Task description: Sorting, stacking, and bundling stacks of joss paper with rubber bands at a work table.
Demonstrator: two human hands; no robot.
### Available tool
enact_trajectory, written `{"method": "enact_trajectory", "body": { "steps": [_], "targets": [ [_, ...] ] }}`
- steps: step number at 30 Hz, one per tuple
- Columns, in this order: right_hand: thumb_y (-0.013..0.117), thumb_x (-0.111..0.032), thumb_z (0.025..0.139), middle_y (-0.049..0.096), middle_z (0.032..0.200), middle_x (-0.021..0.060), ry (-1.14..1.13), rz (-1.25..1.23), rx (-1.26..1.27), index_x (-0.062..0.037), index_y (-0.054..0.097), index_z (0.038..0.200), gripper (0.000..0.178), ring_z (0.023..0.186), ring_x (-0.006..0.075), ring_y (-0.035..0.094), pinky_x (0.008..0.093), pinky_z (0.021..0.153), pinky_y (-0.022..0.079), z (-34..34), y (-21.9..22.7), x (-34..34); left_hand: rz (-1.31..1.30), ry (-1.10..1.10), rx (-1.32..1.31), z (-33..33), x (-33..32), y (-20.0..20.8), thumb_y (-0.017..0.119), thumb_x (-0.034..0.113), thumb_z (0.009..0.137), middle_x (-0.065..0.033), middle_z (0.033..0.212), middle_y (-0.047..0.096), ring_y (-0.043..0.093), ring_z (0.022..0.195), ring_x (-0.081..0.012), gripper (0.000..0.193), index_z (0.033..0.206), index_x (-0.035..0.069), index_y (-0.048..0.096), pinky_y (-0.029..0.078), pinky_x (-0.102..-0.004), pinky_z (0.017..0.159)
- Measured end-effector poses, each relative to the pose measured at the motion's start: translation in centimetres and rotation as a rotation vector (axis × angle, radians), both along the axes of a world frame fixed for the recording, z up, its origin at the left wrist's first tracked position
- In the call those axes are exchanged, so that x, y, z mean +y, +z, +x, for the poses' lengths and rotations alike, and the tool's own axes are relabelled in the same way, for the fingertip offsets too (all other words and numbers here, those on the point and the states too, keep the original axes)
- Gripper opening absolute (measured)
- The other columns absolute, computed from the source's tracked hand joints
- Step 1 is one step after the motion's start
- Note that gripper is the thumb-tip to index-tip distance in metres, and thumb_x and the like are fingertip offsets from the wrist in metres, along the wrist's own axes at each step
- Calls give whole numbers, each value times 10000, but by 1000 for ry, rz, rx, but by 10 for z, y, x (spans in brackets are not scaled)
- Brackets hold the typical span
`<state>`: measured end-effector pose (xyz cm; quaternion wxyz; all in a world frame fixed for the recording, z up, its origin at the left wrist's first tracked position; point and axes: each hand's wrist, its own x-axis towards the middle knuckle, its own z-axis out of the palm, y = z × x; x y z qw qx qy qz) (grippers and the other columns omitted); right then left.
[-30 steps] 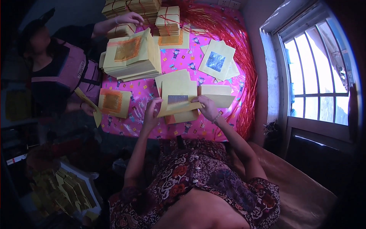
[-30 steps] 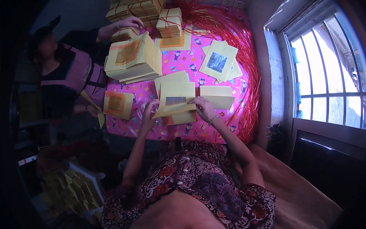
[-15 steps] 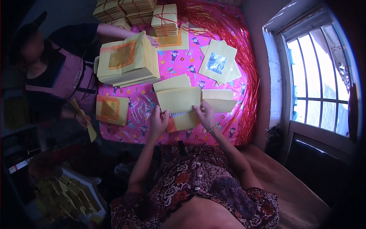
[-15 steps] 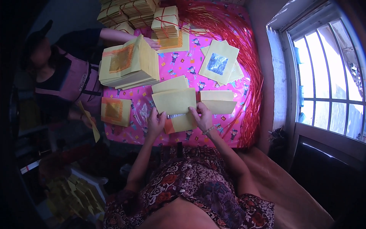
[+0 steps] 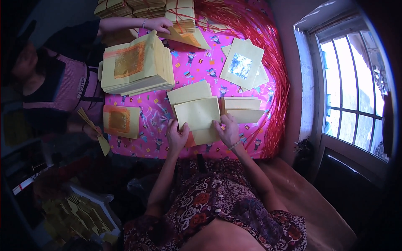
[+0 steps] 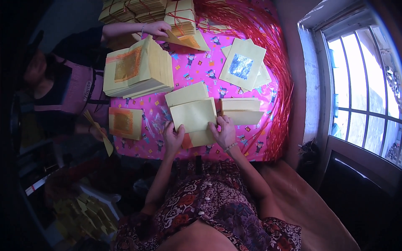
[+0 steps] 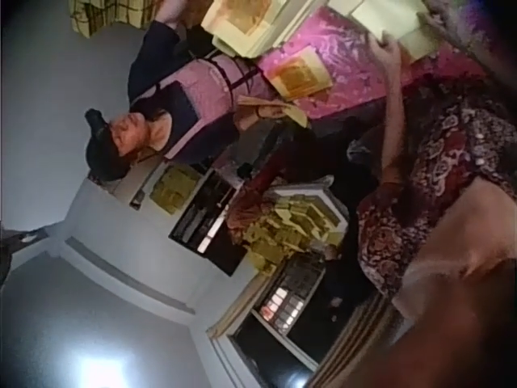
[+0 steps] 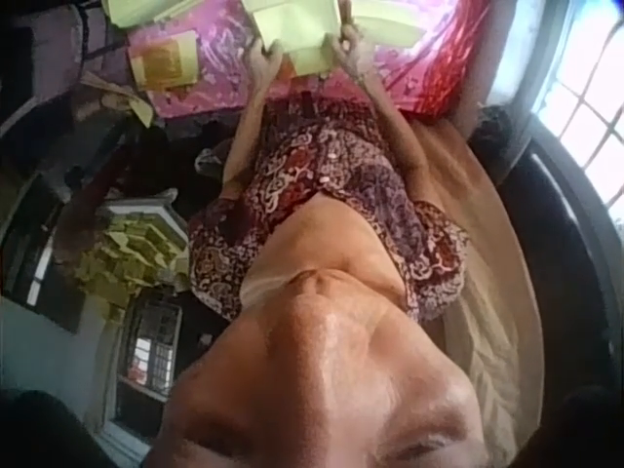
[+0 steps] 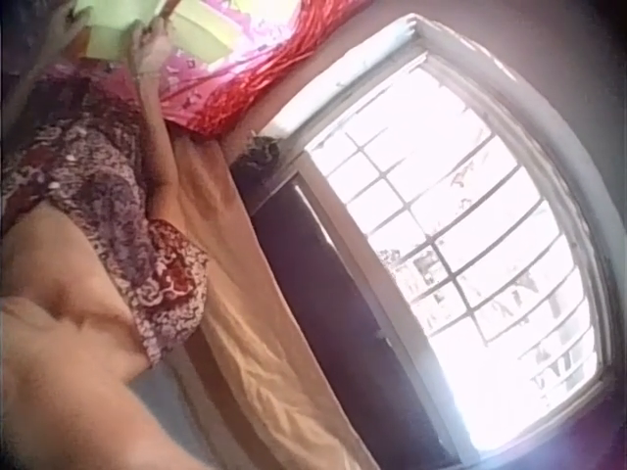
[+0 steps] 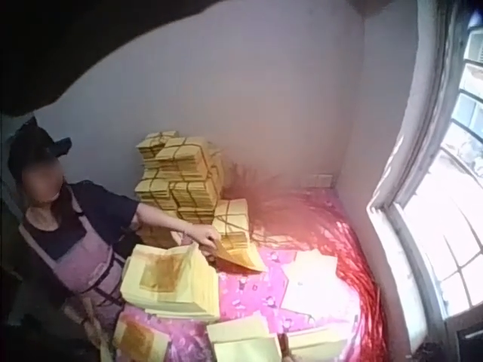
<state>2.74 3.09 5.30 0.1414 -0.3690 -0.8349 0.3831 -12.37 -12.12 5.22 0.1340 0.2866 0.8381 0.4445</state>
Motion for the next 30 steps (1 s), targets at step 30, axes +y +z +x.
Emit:
{"method": "enact_trajectory", "body": {
  "steps": [30],
  "targets": [
    [622, -358, 789, 578, 737, 183, -54, -143, -250, 4, 563, 713, 375, 714, 349, 575, 446, 650, 450, -9, -4, 9, -136, 91, -38, 2, 8, -24, 656, 156, 826, -137, 827, 490, 507, 764, -298, 250, 938, 9, 488, 420, -417, 683]
  ]
}}
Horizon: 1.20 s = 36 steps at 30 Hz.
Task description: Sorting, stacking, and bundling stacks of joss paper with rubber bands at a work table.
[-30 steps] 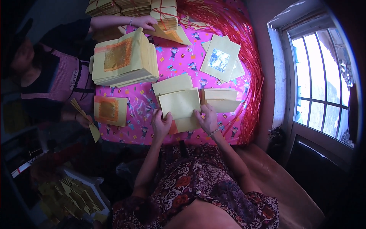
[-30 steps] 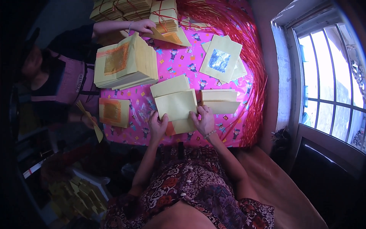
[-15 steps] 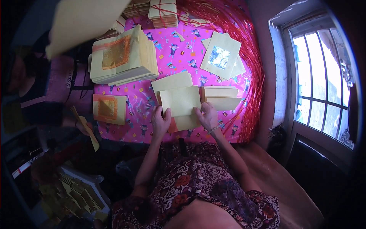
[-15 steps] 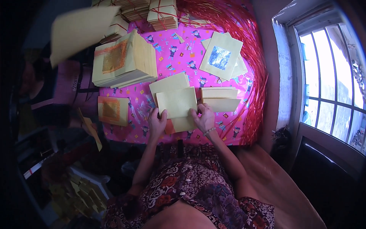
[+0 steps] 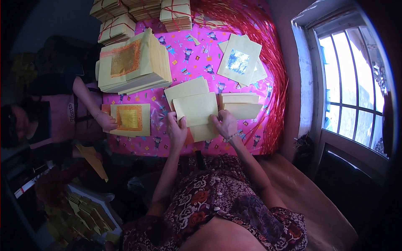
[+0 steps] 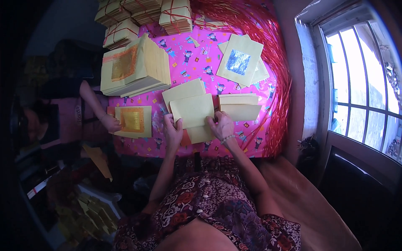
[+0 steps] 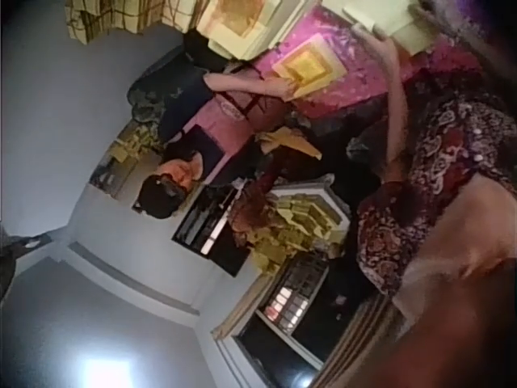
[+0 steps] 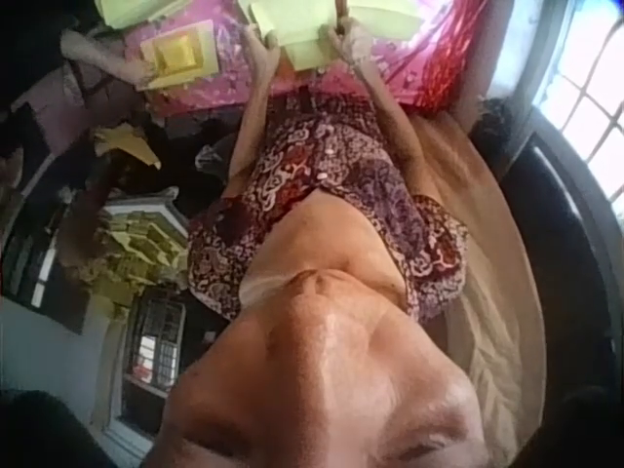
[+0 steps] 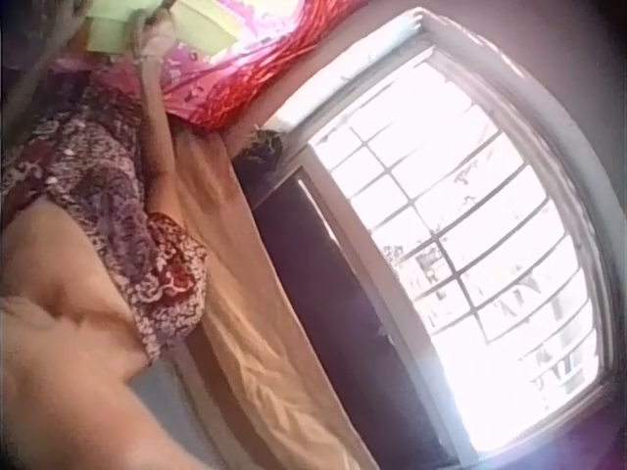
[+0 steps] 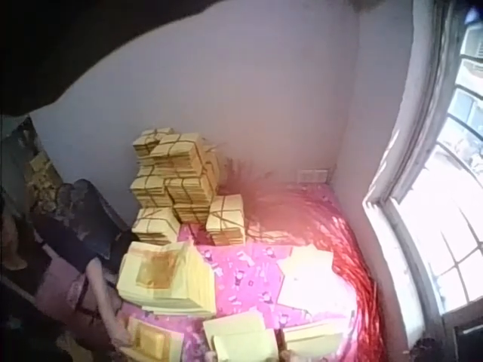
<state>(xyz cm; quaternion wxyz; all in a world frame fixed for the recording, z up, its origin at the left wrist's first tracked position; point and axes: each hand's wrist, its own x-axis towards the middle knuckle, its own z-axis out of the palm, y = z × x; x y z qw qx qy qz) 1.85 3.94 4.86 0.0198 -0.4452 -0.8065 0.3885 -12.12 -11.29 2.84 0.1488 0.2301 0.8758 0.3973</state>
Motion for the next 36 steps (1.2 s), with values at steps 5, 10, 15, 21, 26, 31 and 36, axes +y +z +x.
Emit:
{"method": "enact_trajectory", "body": {
  "steps": [5, 10, 15, 21, 26, 31, 36],
  "targets": [
    [625, -353, 790, 591, 764, 201, -9, -14, -36, 3, 569, 725, 366, 754, 369, 589, 462, 678, 466, -3, -2, 1, -63, 64, 448, 10, 12, 20, 651, 149, 830, -141, 872, 516, 544, 777, -344, 258, 976, 49, 462, 448, -432, 684],
    [630, -342, 797, 592, 781, 203, 33, 54, 0, 4, 572, 743, 354, 761, 381, 588, 475, 690, 470, -4, -3, -6, -229, -114, 198, 16, 16, 13, 539, 62, 865, -138, 948, 555, 595, 812, -389, 122, 969, 73, 476, 471, -489, 663],
    [671, -253, 788, 555, 832, 192, -20, 200, 85, -7, 543, 823, 279, 773, 381, 568, 469, 663, 461, -2, 2, -13, -275, -297, 178, 19, 21, 25, 640, 217, 837, -228, 1001, 497, 583, 880, -398, 360, 1015, -25, 441, 504, -465, 712],
    [688, -156, 776, 568, 816, 121, 112, 494, 265, -58, 534, 927, 237, 782, 310, 573, 421, 661, 442, -10, 1, -23, -455, -269, 421, 30, 26, 12, 715, 276, 776, -155, 972, 510, 541, 914, -316, 418, 988, -2, 486, 475, -380, 818],
    [669, -193, 797, 558, 758, 63, 320, 529, 221, -96, 530, 802, 170, 730, 249, 561, 383, 645, 425, -16, -13, -39, -456, -207, 396, 35, 24, 7, 711, 278, 780, -146, 988, 509, 532, 925, -315, 410, 1006, 18, 490, 472, -382, 814],
    [671, -209, 794, 546, 748, 59, 283, 526, 306, -98, 528, 791, 181, 717, 251, 544, 379, 637, 419, -12, -26, -37, -391, -146, 477, 45, 21, -1, 700, 271, 795, -147, 1097, 501, 513, 940, -335, 442, 1088, 22, 482, 461, -419, 814],
    [681, -220, 782, 546, 755, 55, 254, 475, 341, -100, 528, 762, 196, 719, 249, 542, 383, 635, 417, -6, -31, -37, -264, -120, 516, 47, 17, -5, 708, 263, 791, -145, 1116, 501, 510, 945, -338, 458, 1127, 45, 486, 460, -423, 803]
  ]
}}
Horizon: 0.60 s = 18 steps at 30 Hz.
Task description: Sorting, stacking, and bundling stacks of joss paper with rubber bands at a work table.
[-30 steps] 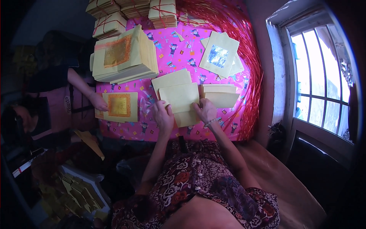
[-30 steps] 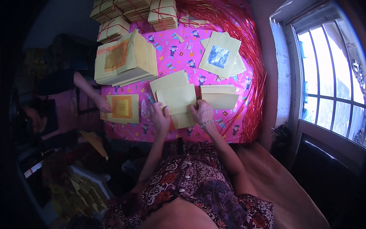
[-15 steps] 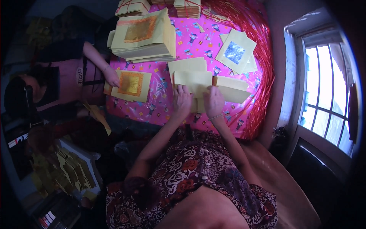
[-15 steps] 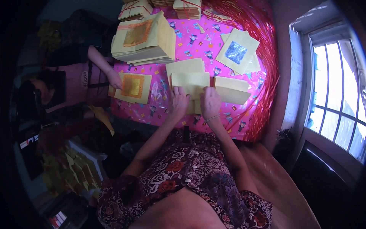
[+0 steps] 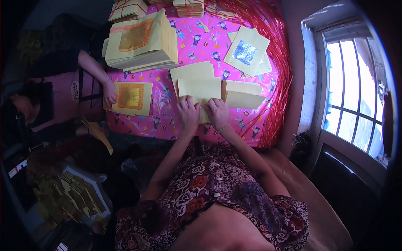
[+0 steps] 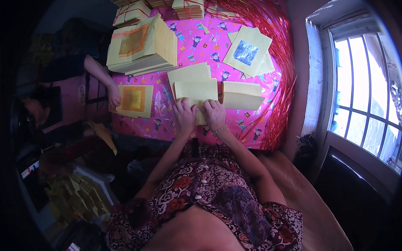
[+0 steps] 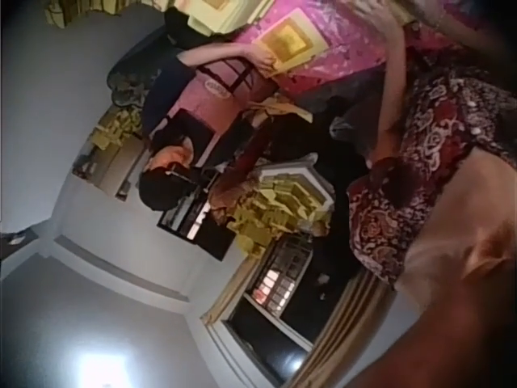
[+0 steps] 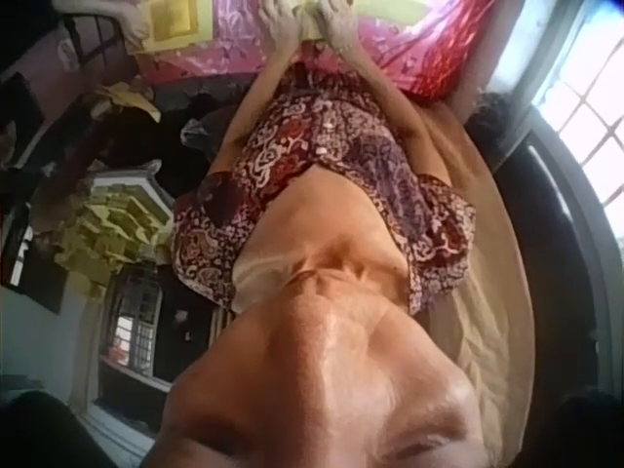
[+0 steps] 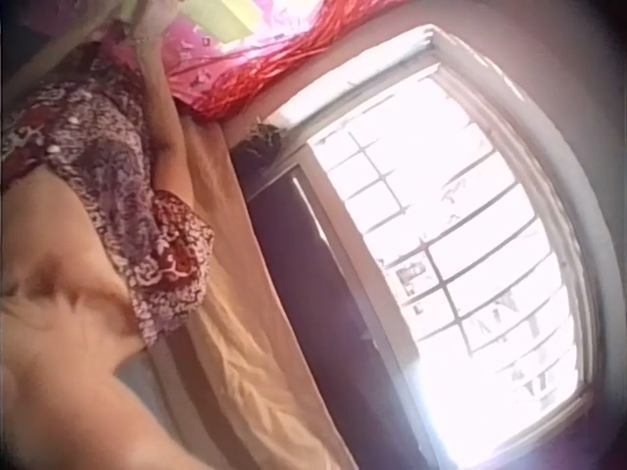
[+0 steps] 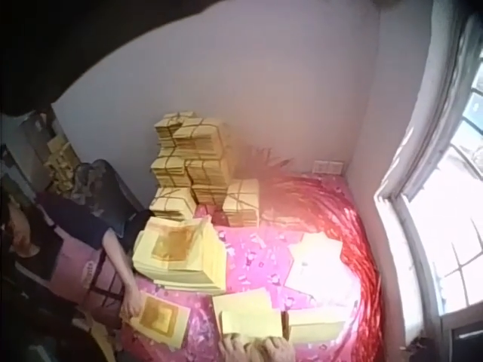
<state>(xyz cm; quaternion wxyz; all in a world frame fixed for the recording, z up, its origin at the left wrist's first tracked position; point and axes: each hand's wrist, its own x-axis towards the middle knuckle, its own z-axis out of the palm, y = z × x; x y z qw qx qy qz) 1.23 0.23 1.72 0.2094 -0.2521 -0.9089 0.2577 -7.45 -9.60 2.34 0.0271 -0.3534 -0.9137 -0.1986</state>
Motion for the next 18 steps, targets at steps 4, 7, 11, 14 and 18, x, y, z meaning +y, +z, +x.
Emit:
{"method": "enact_trajectory", "body": {
  "steps": [4, 7, 11, 14, 18],
  "targets": [
    [685, -225, 781, 548, 749, 50, -13, -12, 16, -101, 529, 751, 201, 718, 247, 543, 384, 631, 414, -2, 1, 0, 59, -7, 1, -4, -4, -1, 701, 262, 804, -151, 1112, 497, 511, 970, -349, 441, 1137, 58, 494, 455, -420, 809],
    [662, -266, 799, 541, 769, 44, 10, -84, -9, -110, 537, 789, 200, 752, 239, 541, 375, 655, 407, -1, 3, 2, 213, -21, -129, -7, -13, -2, 709, 278, 807, -160, 1085, 495, 515, 1016, -334, 427, 1120, 54, 524, 448, -429, 824],
    [661, -271, 805, 549, 767, 49, 2, -82, 13, -112, 537, 794, 201, 754, 246, 546, 377, 656, 406, 1, 4, 0, 302, -57, -286, -18, -20, -5, 743, 259, 778, -152, 1047, 497, 520, 996, -333, 453, 1117, 48, 529, 444, -420, 827],
    [667, -269, 807, 555, 775, 59, 21, -163, -9, -95, 535, 802, 218, 774, 259, 556, 387, 667, 418, 1, 10, 7, 367, -62, -303, -16, -18, -3, 749, 229, 772, -146, 1043, 497, 521, 980, -329, 426, 1093, 43, 541, 444, -420, 825],
    [680, -279, 812, 572, 800, 106, -79, -535, 41, -48, 540, 835, 271, 801, 300, 572, 422, 711, 448, 6, 19, 14, 370, -49, -273, -14, -23, 3, 750, 189, 772, -137, 1039, 494, 533, 942, -306, 379, 1069, 48, 559, 462, -399, 799]
  ]
}}
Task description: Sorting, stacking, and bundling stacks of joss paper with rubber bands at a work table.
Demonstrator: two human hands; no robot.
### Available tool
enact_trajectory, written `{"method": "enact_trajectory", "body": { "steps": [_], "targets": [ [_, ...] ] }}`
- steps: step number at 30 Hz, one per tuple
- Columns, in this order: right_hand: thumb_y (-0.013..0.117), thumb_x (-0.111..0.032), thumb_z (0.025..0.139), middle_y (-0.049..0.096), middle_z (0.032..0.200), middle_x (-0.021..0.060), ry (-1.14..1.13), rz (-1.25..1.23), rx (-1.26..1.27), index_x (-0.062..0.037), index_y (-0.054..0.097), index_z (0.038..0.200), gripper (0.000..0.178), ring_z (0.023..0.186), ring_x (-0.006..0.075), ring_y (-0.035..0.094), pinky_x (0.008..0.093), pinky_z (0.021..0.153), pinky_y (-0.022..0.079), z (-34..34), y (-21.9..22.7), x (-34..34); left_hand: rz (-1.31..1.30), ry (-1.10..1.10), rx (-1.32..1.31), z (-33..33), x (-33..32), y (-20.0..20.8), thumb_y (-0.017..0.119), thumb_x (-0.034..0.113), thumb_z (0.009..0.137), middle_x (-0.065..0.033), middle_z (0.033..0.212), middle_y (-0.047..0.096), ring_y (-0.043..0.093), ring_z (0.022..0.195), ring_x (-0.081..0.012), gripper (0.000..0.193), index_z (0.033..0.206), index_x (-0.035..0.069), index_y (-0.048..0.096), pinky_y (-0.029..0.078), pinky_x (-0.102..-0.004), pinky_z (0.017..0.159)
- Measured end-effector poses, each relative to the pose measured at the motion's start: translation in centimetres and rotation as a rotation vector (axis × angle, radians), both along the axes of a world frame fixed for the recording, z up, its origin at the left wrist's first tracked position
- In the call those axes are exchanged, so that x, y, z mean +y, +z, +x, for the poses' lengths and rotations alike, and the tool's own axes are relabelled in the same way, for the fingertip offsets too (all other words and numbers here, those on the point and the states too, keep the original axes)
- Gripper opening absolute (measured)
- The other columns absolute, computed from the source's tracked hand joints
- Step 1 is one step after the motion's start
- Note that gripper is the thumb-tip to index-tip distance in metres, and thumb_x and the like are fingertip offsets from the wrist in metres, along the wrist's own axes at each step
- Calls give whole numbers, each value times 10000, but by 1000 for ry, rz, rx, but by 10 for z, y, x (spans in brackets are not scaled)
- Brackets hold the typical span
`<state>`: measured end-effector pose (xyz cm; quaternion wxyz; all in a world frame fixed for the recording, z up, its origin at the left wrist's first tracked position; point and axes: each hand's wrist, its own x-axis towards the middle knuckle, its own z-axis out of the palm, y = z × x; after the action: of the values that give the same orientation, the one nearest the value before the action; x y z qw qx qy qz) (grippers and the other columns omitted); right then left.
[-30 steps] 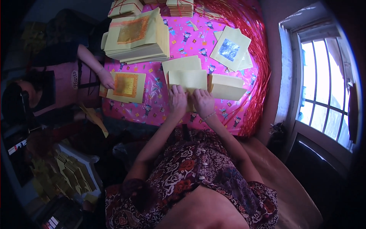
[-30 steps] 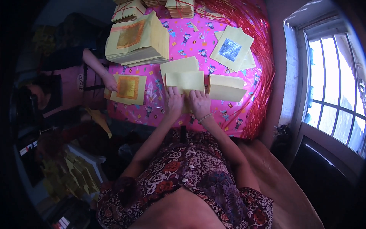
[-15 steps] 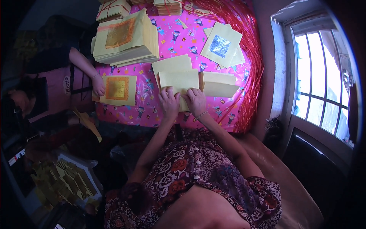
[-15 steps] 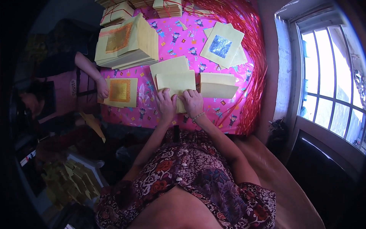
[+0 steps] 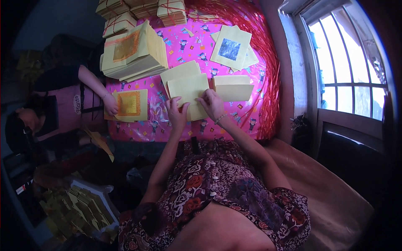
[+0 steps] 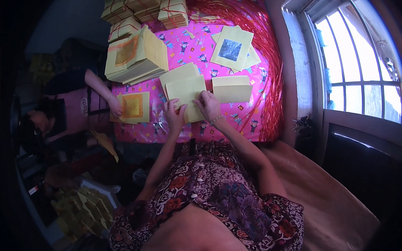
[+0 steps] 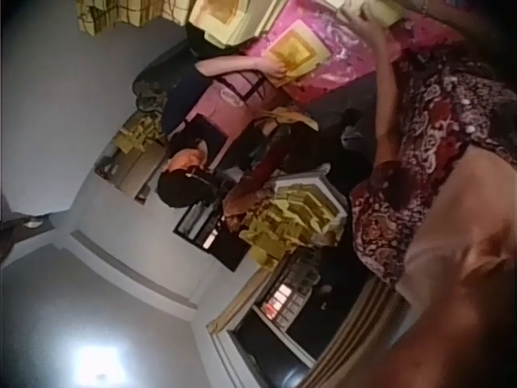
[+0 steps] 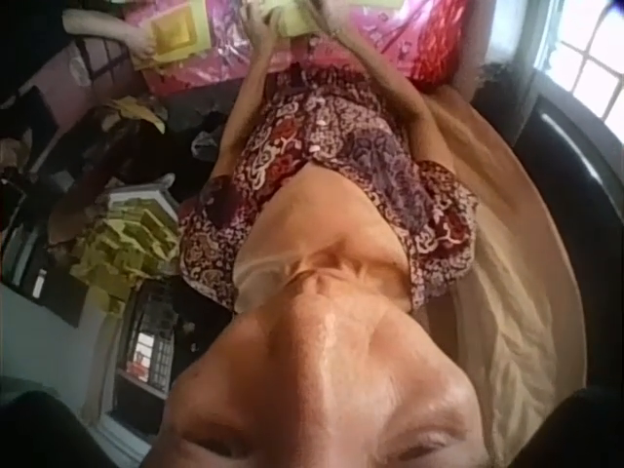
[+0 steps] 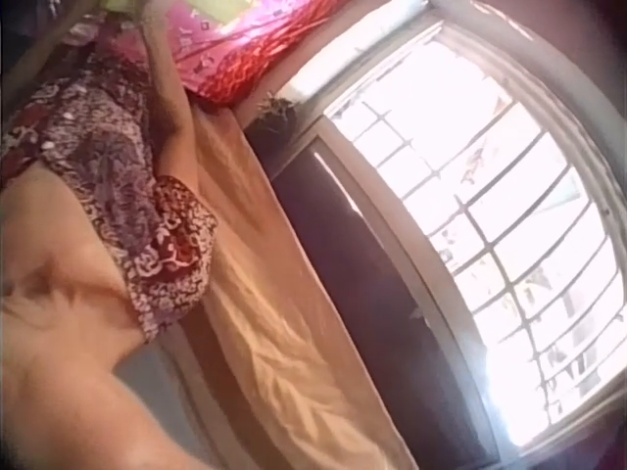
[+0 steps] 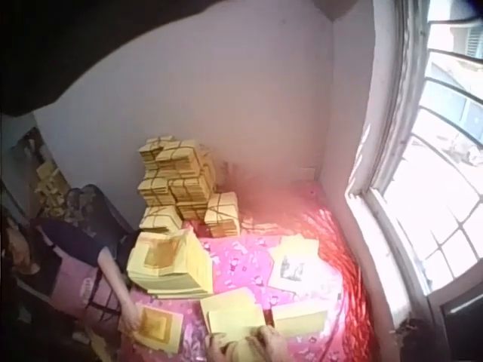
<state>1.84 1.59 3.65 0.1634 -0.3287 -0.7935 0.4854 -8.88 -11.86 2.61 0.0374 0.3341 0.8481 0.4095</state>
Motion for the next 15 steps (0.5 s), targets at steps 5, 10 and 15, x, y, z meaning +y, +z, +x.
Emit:
{"method": "enact_trajectory", "body": {
  "steps": [5, 10, 15],
  "targets": [
    [713, -281, 793, 570, 783, 138, -206, 285, -50, -23, 551, 874, 315, 754, 323, 577, 438, 709, 463, 1, -1, 17, 50, 11, -161, -3, -1, 10, 716, 104, 794, -98, 964, 498, 543, 799, -203, 293, 1047, 39, 584, 486, -328, 729],
    [731, -246, 774, 576, 793, 149, -197, 69, -78, -25, 555, 881, 301, 726, 310, 578, 409, 693, 476, 0, -13, 21, 44, -73, 121, 3, 2, 24, 677, 87, 813, -120, 990, 537, 582, 844, -250, 237, 1027, 37, 588, 495, -352, 746],
    [658, -142, 868, 542, 747, 8, -88, -480, 386, -59, 515, 873, 166, 668, 90, 514, 243, 626, 439, 3, -22, 40, 106, -456, 136, 46, 20, 55, 656, 96, 817, -125, 954, 554, 572, 893, -283, 199, 1000, 49, 594, 482, -387, 787]
  ]
}}
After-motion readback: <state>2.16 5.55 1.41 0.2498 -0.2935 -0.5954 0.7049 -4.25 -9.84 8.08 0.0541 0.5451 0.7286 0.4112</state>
